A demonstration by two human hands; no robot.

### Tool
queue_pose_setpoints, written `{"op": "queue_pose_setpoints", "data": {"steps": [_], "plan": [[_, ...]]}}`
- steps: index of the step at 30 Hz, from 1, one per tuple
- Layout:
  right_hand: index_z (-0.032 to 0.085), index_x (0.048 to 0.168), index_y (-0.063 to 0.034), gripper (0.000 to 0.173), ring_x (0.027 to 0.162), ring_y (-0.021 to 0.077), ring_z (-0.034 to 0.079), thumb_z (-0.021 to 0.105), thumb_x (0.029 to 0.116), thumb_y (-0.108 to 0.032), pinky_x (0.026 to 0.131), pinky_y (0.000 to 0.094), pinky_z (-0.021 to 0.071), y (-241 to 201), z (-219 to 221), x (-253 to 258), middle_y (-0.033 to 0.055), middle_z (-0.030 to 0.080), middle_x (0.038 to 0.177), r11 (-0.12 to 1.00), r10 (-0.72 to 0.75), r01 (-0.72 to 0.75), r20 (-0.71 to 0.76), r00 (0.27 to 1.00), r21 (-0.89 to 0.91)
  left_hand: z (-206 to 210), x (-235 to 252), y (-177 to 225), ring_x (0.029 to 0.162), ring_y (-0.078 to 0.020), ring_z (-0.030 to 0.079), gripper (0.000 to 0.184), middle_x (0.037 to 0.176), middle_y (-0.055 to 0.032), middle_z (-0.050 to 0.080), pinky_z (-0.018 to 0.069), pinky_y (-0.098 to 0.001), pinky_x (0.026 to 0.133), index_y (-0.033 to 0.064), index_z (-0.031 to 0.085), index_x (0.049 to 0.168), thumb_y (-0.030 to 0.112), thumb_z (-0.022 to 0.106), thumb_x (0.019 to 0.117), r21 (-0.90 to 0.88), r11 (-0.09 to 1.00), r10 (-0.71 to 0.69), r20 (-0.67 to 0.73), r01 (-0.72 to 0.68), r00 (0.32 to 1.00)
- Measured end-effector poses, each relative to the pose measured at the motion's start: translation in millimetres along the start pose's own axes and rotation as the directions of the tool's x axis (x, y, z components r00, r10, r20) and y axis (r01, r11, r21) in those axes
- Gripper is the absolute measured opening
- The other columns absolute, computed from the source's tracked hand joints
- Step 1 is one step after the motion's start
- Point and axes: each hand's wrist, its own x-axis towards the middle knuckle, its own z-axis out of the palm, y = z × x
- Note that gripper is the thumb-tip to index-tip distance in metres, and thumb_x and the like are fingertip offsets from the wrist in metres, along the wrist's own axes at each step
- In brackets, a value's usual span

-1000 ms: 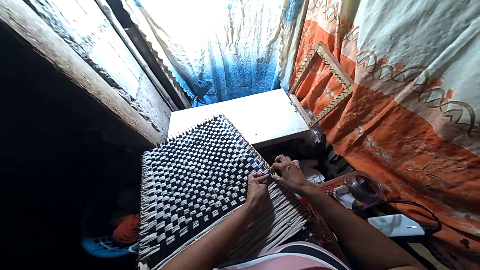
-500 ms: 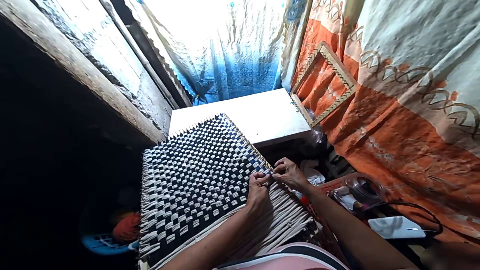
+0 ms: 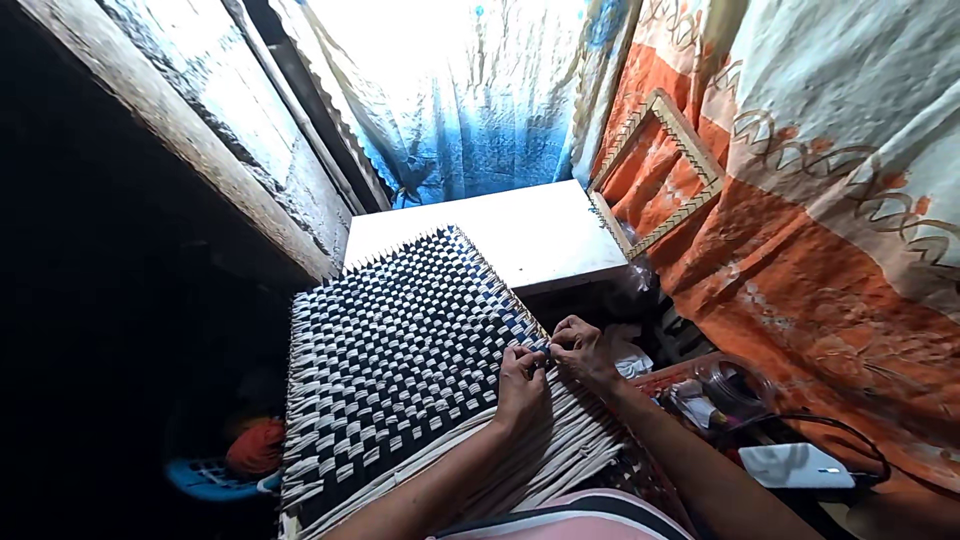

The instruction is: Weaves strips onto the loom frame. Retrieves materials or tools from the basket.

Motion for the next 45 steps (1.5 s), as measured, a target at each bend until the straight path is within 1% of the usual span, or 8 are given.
{"op": "queue_pose_setpoints", "data": {"steps": [10,22,26,30,35,38,40,45], "plan": [[0.072,0.084,0.0005,0.005,0.068,0.0109,0.066,0.071,0.0888,0.000,0.067,0.0288,0.0570,7.5,-3.4,23.4,0.0062,0.070,0.076,0.795,0.417,-0.433,0.136,0.899,0.424,6.9,-0.1,-4.7,0.116,-0.0361,0.059,0.036,0.122,-0.0250,0.061,0.0502,-0.0424,0.100,0.0020,0.070,0.122,0.004,0.064,0.0860,0.227,0.951,0.224,-0.033,-0.211,0.974],[0.064,0.070,-0.0063,0.020,0.066,0.0108,0.062,0.067,0.0901,-0.007,0.062,0.0309,0.0501,20.8,-3.3,29.5,0.0013,0.066,0.070,0.709,0.539,-0.600,0.265,0.800,0.371,7.3,5.4,-2.4,0.126,-0.0350,0.053,0.047,0.139,-0.0236,0.052,0.0461,-0.0419,0.105,0.0110,0.067,0.134,0.007,0.058,0.0881,0.298,0.950,0.070,0.079,-0.091,0.994],[0.067,0.084,-0.0028,0.006,0.068,0.0131,0.063,0.070,0.0881,-0.005,0.063,0.0318,0.0536,18.6,-11.1,30.2,0.0046,0.067,0.077,0.739,0.556,-0.622,0.288,0.780,0.258,3.0,8.6,0.1,0.131,-0.0368,0.050,0.046,0.144,-0.0255,0.048,0.0446,-0.0435,0.109,0.0056,0.062,0.136,0.009,0.056,0.0906,0.306,0.950,0.022,0.139,-0.064,0.990],[0.070,0.093,-0.0012,0.009,0.071,0.0109,0.063,0.072,0.0883,-0.008,0.069,0.0309,0.0544,28.6,-30.1,23.0,0.0049,0.068,0.081,0.845,0.458,-0.523,0.352,0.816,0.112,-29.2,5.5,5.3,0.116,-0.0293,0.062,0.033,0.130,-0.0248,0.058,0.0517,-0.0370,0.101,-0.0058,0.062,0.127,0.007,0.053,0.0982,0.242,0.968,0.021,0.159,-0.059,0.987],[0.074,0.103,-0.0056,0.017,0.087,0.0117,0.066,0.066,0.0960,-0.019,0.082,0.0333,0.0541,20.1,-30.0,7.6,0.0068,0.071,0.099,0.978,0.201,-0.207,0.152,0.968,0.026,-61.7,0.7,-12.5,0.090,-0.0207,0.066,0.018,0.099,-0.0164,0.068,0.0548,-0.0320,0.085,-0.0017,0.073,0.103,0.007,0.058,0.0971,0.322,0.924,0.167,0.151,-0.208,0.974],[0.079,0.104,-0.0112,0.018,0.119,0.0224,0.060,0.069,0.0937,-0.021,0.101,0.0419,0.0507,7.8,-18.5,6.9,0.0108,0.065,0.127,0.993,-0.093,0.104,0.162,0.982,-0.061,-65.6,-7.6,-6.6,0.098,-0.0249,0.067,0.018,0.106,-0.0176,0.068,0.0540,-0.0371,0.092,-0.0011,0.073,0.105,0.009,0.059,0.0973,0.418,0.892,0.065,0.254,-0.170,0.965],[0.080,0.107,-0.0154,0.019,0.134,0.0319,0.050,0.071,0.0924,-0.024,0.110,0.0518,0.0433,1.7,-14.2,9.7,0.0129,0.057,0.143,0.959,-0.140,0.205,0.297,0.944,-0.197,-67.3,-9.8,0.8,0.106,-0.0292,0.066,0.021,0.113,-0.0191,0.067,0.0524,-0.0418,0.097,-0.0017,0.071,0.110,0.012,0.062,0.0972,0.476,0.867,0.000,0.294,-0.146,0.956],[0.080,0.096,-0.0117,0.012,0.137,0.0371,0.045,0.075,0.0867,-0.018,0.111,0.0589,0.0366,-8.1,-6.2,15.5,0.0118,0.053,0.150,0.918,-0.090,0.245,0.438,0.894,-0.311,-57.2,-2.5,6.3,0.103,-0.0308,0.066,0.033,0.108,-0.0165,0.068,0.0529,-0.0471,0.093,0.0023,0.071,0.109,0.033,0.065,0.0977,0.531,0.843,-0.049,0.235,-0.086,0.971]]}}
